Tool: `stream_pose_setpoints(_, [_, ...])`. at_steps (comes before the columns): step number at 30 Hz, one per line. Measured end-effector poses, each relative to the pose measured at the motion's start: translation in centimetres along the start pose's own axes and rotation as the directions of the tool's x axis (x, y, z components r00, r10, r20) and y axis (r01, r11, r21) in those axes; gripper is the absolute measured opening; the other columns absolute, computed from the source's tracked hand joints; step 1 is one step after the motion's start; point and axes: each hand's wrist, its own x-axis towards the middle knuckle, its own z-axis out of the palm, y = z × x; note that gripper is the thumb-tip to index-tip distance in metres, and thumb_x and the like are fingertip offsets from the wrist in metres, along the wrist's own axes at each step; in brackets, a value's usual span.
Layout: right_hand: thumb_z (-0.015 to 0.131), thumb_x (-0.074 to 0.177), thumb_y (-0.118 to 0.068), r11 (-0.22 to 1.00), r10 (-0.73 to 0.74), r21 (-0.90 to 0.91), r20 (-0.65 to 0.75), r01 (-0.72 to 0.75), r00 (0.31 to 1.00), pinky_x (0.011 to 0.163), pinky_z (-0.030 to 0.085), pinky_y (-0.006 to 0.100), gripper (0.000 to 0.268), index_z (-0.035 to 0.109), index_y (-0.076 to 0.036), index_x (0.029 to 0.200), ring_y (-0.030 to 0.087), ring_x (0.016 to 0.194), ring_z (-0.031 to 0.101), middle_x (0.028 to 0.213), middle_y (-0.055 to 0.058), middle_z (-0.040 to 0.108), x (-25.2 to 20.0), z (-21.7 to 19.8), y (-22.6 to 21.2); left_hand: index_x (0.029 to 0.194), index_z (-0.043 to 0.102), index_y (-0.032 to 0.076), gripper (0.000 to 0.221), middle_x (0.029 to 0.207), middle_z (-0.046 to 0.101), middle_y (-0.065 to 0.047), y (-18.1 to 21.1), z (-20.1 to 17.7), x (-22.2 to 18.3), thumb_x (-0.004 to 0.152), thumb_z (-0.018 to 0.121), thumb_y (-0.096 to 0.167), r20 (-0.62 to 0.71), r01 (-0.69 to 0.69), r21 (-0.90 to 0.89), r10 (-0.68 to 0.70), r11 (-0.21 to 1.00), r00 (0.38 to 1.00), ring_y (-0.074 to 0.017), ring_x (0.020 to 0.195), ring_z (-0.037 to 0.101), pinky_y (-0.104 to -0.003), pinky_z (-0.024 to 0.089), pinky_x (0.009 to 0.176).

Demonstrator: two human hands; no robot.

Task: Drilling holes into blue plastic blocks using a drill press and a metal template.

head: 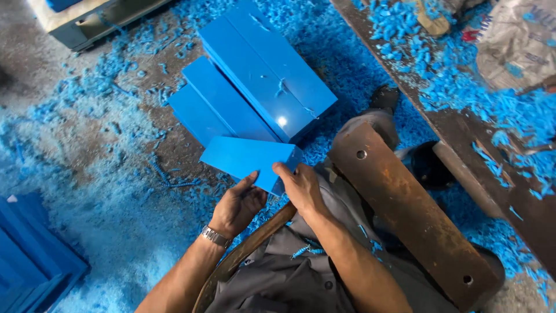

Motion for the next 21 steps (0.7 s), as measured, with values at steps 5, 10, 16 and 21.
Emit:
stream_pose_setpoints(5, [0.070, 0.089, -0.034, 0.987, -0.124, 0.099, -0.044, 0.127, 0.991, 0.058, 0.042, 0.037, 0.036, 0.070, 0.001, 0.083, 0.012, 0.067, 0.053, 0.071, 0.004, 0.062, -4.4, -4.9, -1.9, 0.108, 0.062, 0.001, 0.050, 0.092, 0.070, -0.012, 1.9, 0.5, 0.5, 0.093, 0.062, 0.048, -0.070, 0.045, 0.106, -0.038, 0.993, 0.997, -0.0247, 0.084, 0.063, -0.037, 0.049, 0.077])
stream_pose_setpoints(10, [0.065, 0.081, -0.021, 0.896, -0.125, 0.398, -0.200, 0.197, 0.972, 0.078, 0.052, 0.033, 0.028, 0.072, -0.001, 0.099, 0.015, 0.087, 0.066, 0.093, 0.005, 0.071, -10.0, -17.0, 5.2, 0.119, 0.061, 0.004, 0.054, 0.114, 0.068, -0.012, 5.9, 0.8, 1.6, 0.095, 0.057, 0.052, -0.174, -0.169, 0.002, 0.167, 0.986, 0.970, -0.0267, 0.106, 0.063, -0.042, 0.048, 0.095])
stream_pose_setpoints(16, [0.057, 0.089, -0.025, 0.716, 0.081, 0.610, -0.557, 0.341, 0.827, 0.074, 0.049, 0.034, 0.045, 0.067, -0.002, 0.126, 0.022, 0.085, 0.061, 0.103, 0.011, 0.069, -22.4, -29.3, 22.2, 0.124, 0.057, 0.010, 0.045, 0.120, 0.066, -0.013, 5.2, 5.2, 2.1, 0.100, 0.059, 0.049, 0.074, -0.217, 0.317, 0.204, 0.923, 0.976, -0.0311, 0.107, 0.061, -0.048, 0.048, 0.090])
stream_pose_setpoints(21, [0.058, 0.096, -0.029, 0.671, 0.240, 0.629, -0.686, 0.393, 0.687, 0.076, 0.051, 0.034, 0.037, 0.064, 0.000, 0.118, 0.023, 0.086, 0.064, 0.101, 0.012, 0.068, -30.3, -28.7, 29.9, 0.128, 0.055, 0.012, 0.048, 0.122, 0.071, -0.005, 0.2, 6.0, 5.1, 0.087, 0.073, 0.030, 0.092, -0.120, 0.863, 0.080, 0.491, 0.993, -0.0177, 0.110, 0.066, -0.036, 0.052, 0.092])
